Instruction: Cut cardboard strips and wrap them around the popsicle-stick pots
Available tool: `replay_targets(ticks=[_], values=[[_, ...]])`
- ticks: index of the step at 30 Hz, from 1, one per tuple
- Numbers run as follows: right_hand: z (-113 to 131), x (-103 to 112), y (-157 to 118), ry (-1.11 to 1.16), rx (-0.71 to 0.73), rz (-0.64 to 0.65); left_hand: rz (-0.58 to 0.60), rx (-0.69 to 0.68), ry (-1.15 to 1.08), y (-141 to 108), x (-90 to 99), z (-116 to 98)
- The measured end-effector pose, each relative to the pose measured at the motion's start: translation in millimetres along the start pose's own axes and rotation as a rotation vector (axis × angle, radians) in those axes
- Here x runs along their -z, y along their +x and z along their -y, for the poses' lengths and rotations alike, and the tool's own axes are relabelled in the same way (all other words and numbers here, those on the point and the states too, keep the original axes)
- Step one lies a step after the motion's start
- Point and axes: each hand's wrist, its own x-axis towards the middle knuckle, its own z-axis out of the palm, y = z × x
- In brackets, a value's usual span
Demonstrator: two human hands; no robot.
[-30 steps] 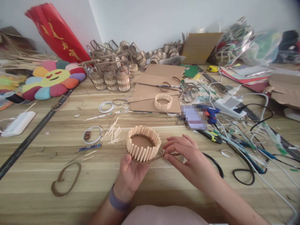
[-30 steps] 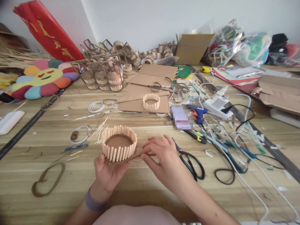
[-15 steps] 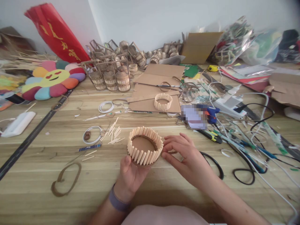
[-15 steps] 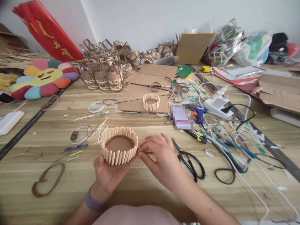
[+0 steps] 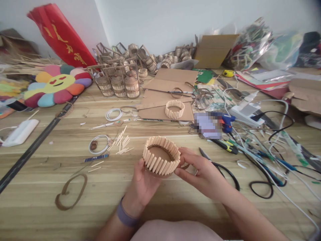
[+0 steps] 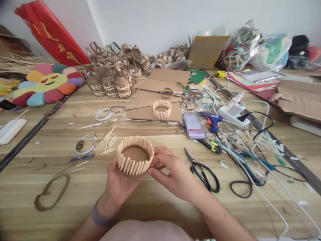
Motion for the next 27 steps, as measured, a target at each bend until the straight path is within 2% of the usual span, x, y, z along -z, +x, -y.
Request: replay_targets(ticks=[4, 7, 9, 13, 19, 23, 27], values=[[-4.2, -1.4, -1.6, 0.130, -0.143, -0.036, -0.234, -0.241, 0.150, 3.8, -3.0, 2.7], [-5.9, -6.3, -2.1, 0.138, -0.196, -0.079, -0.366, -0.334, 0.282, 2.4, -3.8, 4.5], [-5.3, -9.7, -2.1, 0.109, -0.211, -0.094, -0.344, -0.353, 0.344, 0.4, -5.3, 5.5], [-1.8, -14.1, -2.7, 0.023, -0.203, -0.140, -0.195, -0.368, 0.438, -2.5, -7.6, 8.3], [2.7, -21.1, -5.3, 0.014, -0.246, -0.122, -0.188, -0.367, 0.462, -4.1, -7.8, 13.2], [5.4, -23.5, -6.4, 0.013, -0.218, -0.125, -0.189, -0.374, 0.443, -5.8, -3.2, 14.4], [10.0, -19.4, -7.5, 0.089, -0.234, -0.041, -0.158, -0.442, 0.450, -4.5, 7.2, 14.4]])
